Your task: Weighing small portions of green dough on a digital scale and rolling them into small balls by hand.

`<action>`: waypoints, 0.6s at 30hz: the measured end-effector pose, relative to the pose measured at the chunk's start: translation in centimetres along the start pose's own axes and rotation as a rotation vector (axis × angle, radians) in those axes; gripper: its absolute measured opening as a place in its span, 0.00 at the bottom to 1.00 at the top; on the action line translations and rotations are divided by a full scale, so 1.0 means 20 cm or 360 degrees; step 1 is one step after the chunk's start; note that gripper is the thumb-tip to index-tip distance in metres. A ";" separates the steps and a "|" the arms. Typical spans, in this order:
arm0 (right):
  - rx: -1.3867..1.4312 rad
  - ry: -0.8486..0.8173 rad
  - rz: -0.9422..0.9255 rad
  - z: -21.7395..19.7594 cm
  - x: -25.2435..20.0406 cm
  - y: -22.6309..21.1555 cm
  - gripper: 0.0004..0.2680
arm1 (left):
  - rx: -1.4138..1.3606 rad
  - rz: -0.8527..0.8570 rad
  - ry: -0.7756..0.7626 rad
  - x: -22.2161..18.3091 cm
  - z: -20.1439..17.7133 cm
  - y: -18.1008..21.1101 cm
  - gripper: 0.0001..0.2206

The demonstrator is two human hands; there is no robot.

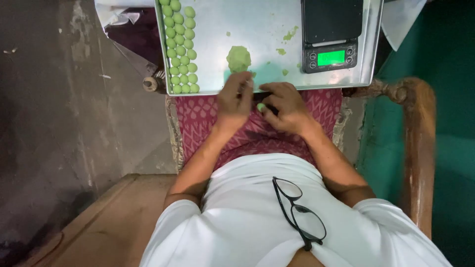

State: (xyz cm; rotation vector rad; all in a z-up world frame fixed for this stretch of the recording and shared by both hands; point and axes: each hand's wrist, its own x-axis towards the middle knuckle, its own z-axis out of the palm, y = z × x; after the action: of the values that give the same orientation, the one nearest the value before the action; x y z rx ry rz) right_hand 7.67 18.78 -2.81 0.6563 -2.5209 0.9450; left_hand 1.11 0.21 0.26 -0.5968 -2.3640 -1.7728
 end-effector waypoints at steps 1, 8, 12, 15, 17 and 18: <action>0.0062 0.0021 0.0050 -0.01 0.01 -0.02 0.07 | -0.0126 -0.0195 -0.0167 -0.04 0.01 0.04 0.09; -0.0195 -0.0180 0.0218 -0.05 -0.01 0.00 0.04 | 0.0258 -0.0626 -0.1113 -0.16 0.11 -0.08 0.21; -0.0570 -0.0528 0.0345 -0.05 -0.07 -0.03 0.05 | 0.0350 -0.0446 -0.1360 -0.14 0.06 -0.13 0.17; -0.0577 -0.0543 0.0402 -0.14 -0.06 -0.12 0.06 | 0.0137 -0.0472 -0.1468 -0.12 0.00 -0.05 0.17; -0.0390 -0.0486 0.0516 -0.19 -0.06 -0.13 0.06 | 0.0221 -0.0315 -0.1472 -0.16 0.04 -0.16 0.11; -0.0390 -0.0494 0.0522 -0.18 -0.08 -0.10 0.06 | 0.0214 -0.0320 -0.1475 -0.17 0.05 -0.15 0.11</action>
State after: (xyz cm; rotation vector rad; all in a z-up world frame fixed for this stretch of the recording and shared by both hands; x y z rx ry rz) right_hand 10.63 20.29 0.02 0.3400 -3.0233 0.6535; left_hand 3.21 -0.33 -3.85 -1.4520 -3.1709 -1.5791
